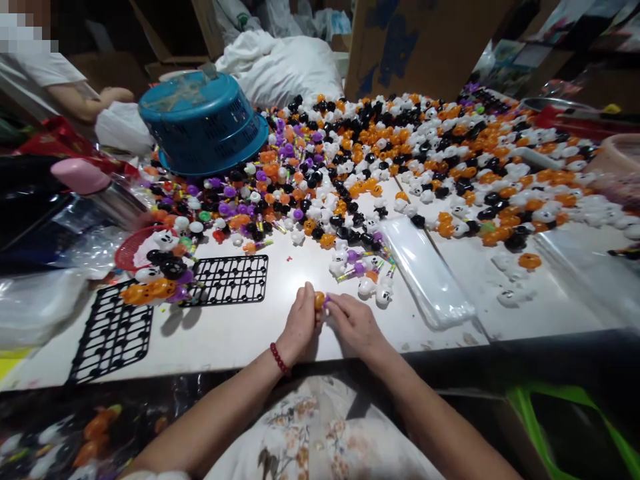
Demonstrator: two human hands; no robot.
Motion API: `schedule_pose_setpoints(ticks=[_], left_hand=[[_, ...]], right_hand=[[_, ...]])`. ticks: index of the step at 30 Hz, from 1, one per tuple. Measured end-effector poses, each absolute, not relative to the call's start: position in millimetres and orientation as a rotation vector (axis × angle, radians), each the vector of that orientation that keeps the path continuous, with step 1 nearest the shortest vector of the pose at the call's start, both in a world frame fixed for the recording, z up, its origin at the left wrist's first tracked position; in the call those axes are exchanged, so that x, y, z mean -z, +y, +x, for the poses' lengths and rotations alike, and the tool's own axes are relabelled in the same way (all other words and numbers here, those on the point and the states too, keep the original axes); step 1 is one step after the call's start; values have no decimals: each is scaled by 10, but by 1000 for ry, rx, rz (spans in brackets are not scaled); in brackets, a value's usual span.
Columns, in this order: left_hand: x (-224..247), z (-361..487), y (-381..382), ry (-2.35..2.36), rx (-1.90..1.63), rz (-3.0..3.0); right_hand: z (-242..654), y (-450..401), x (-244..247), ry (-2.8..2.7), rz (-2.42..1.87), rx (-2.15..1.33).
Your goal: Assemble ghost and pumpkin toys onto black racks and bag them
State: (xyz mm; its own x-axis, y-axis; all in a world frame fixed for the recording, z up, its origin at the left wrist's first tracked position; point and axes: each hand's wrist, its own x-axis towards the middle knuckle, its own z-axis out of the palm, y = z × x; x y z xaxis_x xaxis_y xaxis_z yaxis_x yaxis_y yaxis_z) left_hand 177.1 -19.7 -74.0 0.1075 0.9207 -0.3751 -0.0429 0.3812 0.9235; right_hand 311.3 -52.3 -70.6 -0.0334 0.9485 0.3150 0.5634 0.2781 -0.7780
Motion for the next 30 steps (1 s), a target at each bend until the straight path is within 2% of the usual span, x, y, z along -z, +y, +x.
schedule_pose_setpoints(ticks=[2, 7, 11, 15, 19, 23, 30], left_hand=[[738, 1809, -68, 1304, -880, 1198], [822, 2001, 400, 1211, -856, 2125], [968, 2118, 625, 1109, -648, 2495], [1038, 2011, 628, 1208, -763, 2262], [962, 1719, 517, 1392, -921, 1569], [821, 1398, 316, 1260, -1019, 1039], [688, 972, 14, 1230, -1148, 775]], right_hand=[[3379, -455, 659, -1611, -1467, -433], [3891, -265, 584, -1585, -1771, 257], [3762, -97, 626, -1705, -1700, 296], [3458, 166, 617, -1898, -1594, 103], [3228, 511, 520, -2081, -1738, -40], [2930, 840, 480, -2196, -1787, -181], [2085, 1354, 602, -2403, -1494, -308]])
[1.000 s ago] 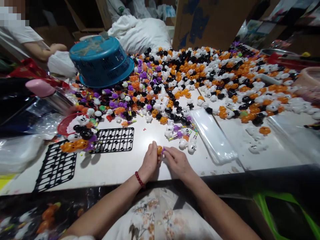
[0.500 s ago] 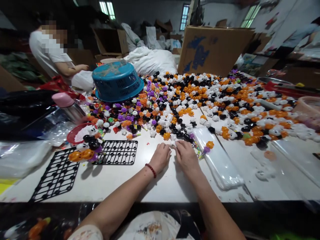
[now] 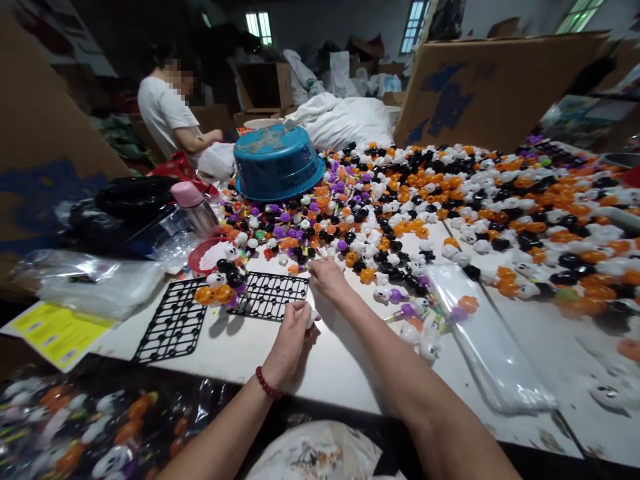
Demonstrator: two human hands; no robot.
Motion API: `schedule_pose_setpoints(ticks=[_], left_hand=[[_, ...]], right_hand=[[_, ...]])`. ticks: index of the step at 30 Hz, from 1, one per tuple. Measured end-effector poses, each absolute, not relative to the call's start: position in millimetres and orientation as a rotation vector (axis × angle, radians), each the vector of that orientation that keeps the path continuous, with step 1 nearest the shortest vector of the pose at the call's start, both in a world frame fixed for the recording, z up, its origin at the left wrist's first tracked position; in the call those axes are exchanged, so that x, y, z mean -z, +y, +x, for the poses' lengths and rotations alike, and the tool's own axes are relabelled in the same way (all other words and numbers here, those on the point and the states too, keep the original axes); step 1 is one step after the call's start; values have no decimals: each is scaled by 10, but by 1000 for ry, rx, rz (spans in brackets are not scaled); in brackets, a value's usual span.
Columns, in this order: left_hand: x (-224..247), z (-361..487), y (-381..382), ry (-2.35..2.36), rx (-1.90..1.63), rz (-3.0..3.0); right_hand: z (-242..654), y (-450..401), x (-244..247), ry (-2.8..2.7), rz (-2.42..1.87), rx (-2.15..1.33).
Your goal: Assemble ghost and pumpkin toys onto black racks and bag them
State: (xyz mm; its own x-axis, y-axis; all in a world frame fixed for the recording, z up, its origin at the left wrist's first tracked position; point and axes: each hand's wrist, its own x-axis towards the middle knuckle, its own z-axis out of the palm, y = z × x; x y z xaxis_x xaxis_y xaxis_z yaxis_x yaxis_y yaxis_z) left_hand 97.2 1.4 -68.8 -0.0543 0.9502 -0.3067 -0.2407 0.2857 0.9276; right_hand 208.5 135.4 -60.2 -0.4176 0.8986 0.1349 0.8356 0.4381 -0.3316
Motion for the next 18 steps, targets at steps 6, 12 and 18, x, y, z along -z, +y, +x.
schedule_pose_setpoints(ticks=[6, 12, 18], left_hand=[[683, 723, 129, 1205, -1238, 664], [689, 677, 200, 1152, -1284, 572], [709, 759, 214, 1211, -1309, 623]], right_hand=[[1765, 1521, 767, -2462, -1433, -356], [1930, 1234, 857, -2294, -1560, -393], [2298, 517, 614, -2001, -1454, -622]])
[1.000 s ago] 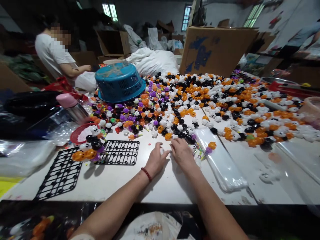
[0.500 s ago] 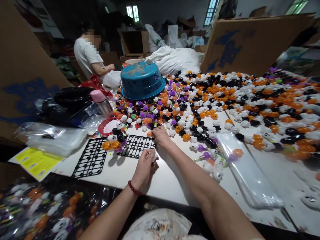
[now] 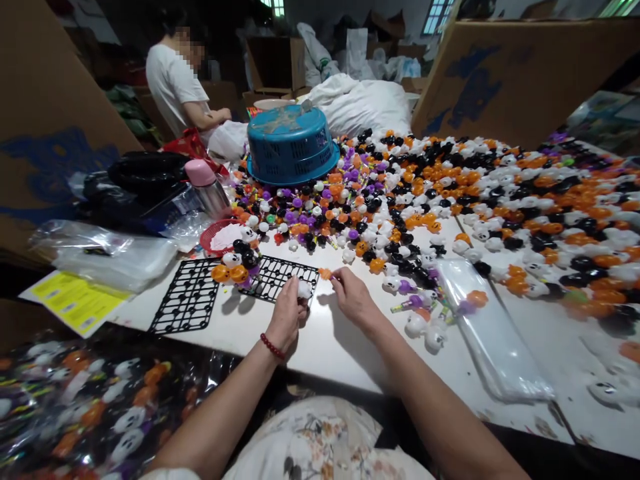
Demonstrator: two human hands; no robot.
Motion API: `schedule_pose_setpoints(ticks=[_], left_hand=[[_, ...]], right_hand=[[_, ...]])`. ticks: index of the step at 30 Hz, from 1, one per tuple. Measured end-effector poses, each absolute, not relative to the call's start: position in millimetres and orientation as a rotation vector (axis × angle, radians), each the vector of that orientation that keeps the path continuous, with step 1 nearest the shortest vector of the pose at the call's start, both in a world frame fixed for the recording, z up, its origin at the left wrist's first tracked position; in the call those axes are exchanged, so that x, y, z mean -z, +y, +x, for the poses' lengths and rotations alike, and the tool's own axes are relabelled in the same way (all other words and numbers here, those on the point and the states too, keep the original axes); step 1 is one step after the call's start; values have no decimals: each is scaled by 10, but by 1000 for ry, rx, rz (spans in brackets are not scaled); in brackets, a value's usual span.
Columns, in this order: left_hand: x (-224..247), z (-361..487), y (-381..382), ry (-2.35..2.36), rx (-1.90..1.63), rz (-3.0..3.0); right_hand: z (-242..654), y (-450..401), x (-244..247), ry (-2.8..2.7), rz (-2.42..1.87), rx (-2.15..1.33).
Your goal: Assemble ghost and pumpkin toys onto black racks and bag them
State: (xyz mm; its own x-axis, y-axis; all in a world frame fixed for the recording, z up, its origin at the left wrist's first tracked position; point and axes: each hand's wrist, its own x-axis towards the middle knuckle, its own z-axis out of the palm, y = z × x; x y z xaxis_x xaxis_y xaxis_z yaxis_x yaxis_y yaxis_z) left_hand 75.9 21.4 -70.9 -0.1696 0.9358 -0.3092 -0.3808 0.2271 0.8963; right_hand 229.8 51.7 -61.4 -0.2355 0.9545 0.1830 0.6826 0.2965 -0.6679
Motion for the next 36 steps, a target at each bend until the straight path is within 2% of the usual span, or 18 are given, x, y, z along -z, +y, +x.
schedule_pose_setpoints(ticks=[4, 10, 17, 28, 31, 36], left_hand=[[724, 855, 197, 1303, -1314, 770], [747, 1015, 146, 1305, -1222, 1114], [743, 1094, 124, 1359, -1089, 1273], [720, 1380, 74, 1457, -947, 1469], [696, 1450, 436, 1490, -920, 1612], [724, 1631, 1198, 1540, -949, 1805]], right_hand=[[2537, 116, 482, -1921, -1307, -764], [2714, -47, 437, -2014, -1236, -600], [2836, -92, 396, -1955, -1270, -802], [2830, -231, 544, -1876, -1338, -689], [3115, -126, 602, -1839, -1468, -506], [3335, 88, 679, -1886, -1630, 118]])
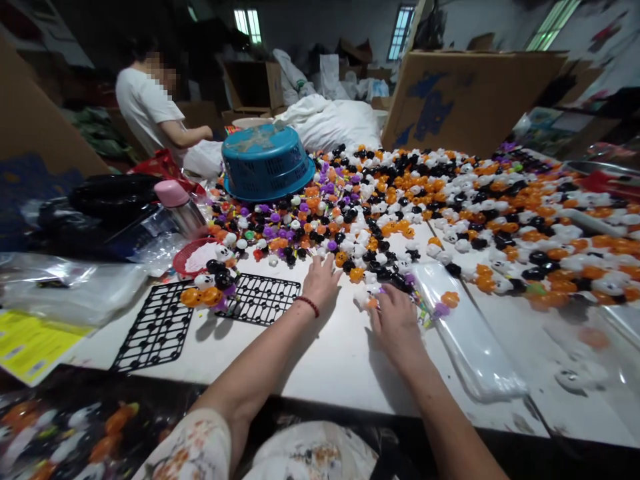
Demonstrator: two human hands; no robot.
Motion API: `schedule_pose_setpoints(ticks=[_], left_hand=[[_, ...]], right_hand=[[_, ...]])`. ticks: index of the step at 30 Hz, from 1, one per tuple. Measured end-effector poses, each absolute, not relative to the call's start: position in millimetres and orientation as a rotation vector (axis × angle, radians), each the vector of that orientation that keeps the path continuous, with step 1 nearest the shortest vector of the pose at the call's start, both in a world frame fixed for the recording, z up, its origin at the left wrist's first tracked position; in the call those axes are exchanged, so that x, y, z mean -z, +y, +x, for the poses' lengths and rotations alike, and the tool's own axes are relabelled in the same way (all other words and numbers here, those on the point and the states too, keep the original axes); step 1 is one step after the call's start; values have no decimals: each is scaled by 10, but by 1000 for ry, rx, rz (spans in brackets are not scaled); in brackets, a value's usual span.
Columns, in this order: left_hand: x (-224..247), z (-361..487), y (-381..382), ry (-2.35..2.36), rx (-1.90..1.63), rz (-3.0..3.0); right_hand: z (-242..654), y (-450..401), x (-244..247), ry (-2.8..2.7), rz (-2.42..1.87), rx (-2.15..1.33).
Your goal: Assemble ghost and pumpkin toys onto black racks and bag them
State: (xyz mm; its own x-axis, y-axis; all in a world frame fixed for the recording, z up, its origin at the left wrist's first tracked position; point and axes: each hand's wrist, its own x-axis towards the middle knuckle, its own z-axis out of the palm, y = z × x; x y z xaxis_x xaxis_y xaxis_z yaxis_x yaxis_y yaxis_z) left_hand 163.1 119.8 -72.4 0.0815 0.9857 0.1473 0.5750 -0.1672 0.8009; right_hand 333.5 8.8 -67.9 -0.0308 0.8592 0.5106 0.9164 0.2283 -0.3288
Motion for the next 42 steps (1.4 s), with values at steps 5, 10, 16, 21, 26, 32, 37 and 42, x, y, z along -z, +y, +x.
schedule_pose_setpoints(ticks=[5, 10, 16, 21, 26, 32, 37, 42], left_hand=[[793, 1641, 1449, 1537, -955, 1713], [778, 1321, 1138, 1623, -1047, 1400], [638, 970, 690, 1348, -1172, 911], [626, 841, 650, 1205, -1316, 602], [687, 860, 690, 1146, -1356, 477], [685, 1147, 620, 1234, -1387, 522], [675, 1366, 519, 1320, -1348, 622], [707, 1421, 450, 1366, -1313, 868]], right_hand=[[3009, 475, 678, -1982, -1501, 43], [2543, 1228, 664, -2043, -1631, -272], [2051, 1834, 774, -2033, -1696, -358], [2057, 1697, 787, -1974, -1757, -420], [2361, 906, 712, -1890, -1594, -579], [2600, 77, 618, -1706, -1290, -718], [2665, -16, 605, -1781, -1268, -601], [2706, -14, 593, -1739, -1262, -634]])
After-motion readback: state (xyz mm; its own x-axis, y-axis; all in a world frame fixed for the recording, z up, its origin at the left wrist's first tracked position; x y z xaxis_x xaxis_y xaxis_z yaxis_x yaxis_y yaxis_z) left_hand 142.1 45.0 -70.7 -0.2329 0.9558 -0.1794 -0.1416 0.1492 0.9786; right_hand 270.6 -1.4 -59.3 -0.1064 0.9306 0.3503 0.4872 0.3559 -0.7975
